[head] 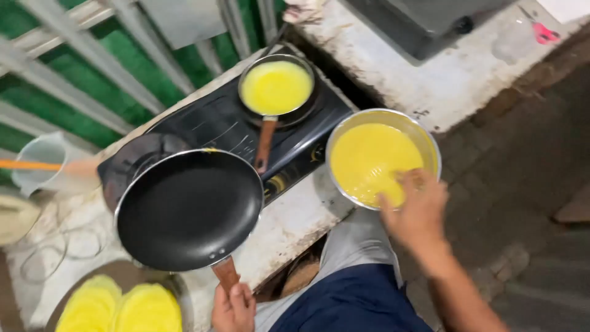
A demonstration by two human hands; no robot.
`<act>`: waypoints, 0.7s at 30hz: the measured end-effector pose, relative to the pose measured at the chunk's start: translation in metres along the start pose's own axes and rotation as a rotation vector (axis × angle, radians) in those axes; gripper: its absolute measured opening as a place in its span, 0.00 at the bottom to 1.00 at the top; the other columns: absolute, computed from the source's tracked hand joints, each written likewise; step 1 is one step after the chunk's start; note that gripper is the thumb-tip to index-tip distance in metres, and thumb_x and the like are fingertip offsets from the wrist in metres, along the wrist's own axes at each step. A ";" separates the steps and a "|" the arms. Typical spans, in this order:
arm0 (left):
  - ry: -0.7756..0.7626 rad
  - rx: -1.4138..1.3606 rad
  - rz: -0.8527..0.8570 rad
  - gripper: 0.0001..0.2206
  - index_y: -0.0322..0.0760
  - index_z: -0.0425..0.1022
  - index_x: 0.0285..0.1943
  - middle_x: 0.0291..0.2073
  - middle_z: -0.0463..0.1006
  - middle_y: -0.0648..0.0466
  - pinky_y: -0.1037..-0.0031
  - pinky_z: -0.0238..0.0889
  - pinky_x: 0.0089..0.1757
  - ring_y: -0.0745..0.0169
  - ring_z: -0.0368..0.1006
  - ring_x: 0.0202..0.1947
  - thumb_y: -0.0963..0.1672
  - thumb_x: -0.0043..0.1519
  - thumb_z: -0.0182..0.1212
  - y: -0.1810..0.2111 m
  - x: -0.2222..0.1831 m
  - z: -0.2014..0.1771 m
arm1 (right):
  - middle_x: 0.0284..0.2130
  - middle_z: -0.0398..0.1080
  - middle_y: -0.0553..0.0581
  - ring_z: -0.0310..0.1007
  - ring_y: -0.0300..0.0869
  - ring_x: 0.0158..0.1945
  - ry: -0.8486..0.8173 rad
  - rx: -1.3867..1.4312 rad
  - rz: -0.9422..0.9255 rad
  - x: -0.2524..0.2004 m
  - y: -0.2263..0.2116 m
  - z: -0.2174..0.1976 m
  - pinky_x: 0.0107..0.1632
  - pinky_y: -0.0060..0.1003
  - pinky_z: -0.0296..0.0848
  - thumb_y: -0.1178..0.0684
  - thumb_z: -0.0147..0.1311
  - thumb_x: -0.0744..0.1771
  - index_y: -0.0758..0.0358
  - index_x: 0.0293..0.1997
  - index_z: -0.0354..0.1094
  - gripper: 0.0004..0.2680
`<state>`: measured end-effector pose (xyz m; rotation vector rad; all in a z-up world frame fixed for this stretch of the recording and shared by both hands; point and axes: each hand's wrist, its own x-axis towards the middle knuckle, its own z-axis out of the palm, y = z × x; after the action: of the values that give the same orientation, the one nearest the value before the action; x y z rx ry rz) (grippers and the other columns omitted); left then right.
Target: Cooking crepes by pouring batter into pans, swirling them, and stacking the finished products.
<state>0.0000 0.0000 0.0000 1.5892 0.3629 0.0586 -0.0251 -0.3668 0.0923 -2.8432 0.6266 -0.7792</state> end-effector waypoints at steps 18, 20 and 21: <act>-0.401 0.213 -0.534 0.17 0.31 0.80 0.56 0.19 0.64 0.44 0.75 0.40 0.18 0.64 0.47 0.11 0.44 0.62 0.55 0.083 -0.029 0.061 | 0.25 0.74 0.59 0.75 0.41 0.30 -0.367 0.897 0.630 0.033 0.087 0.060 0.41 0.34 0.77 0.51 0.41 0.70 0.66 0.46 0.68 0.10; -0.381 0.263 -0.536 0.17 0.31 0.82 0.53 0.18 0.63 0.45 0.75 0.42 0.20 0.62 0.50 0.12 0.45 0.61 0.56 0.110 -0.038 0.066 | 0.26 0.73 0.59 0.74 0.41 0.29 -0.322 0.937 0.597 0.035 0.094 0.064 0.39 0.33 0.76 0.53 0.41 0.70 0.66 0.45 0.68 0.10; -0.368 0.313 -0.538 0.17 0.30 0.84 0.49 0.18 0.63 0.46 0.74 0.43 0.21 0.59 0.52 0.13 0.47 0.60 0.57 0.123 -0.042 0.069 | 0.26 0.73 0.58 0.73 0.40 0.28 -0.272 0.972 0.568 0.036 0.097 0.065 0.36 0.33 0.75 0.55 0.41 0.70 0.67 0.44 0.69 0.09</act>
<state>0.0019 -0.0791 0.1244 1.7158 0.5139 -0.7252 0.0016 -0.4695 0.0306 -1.7192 0.6997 -0.4041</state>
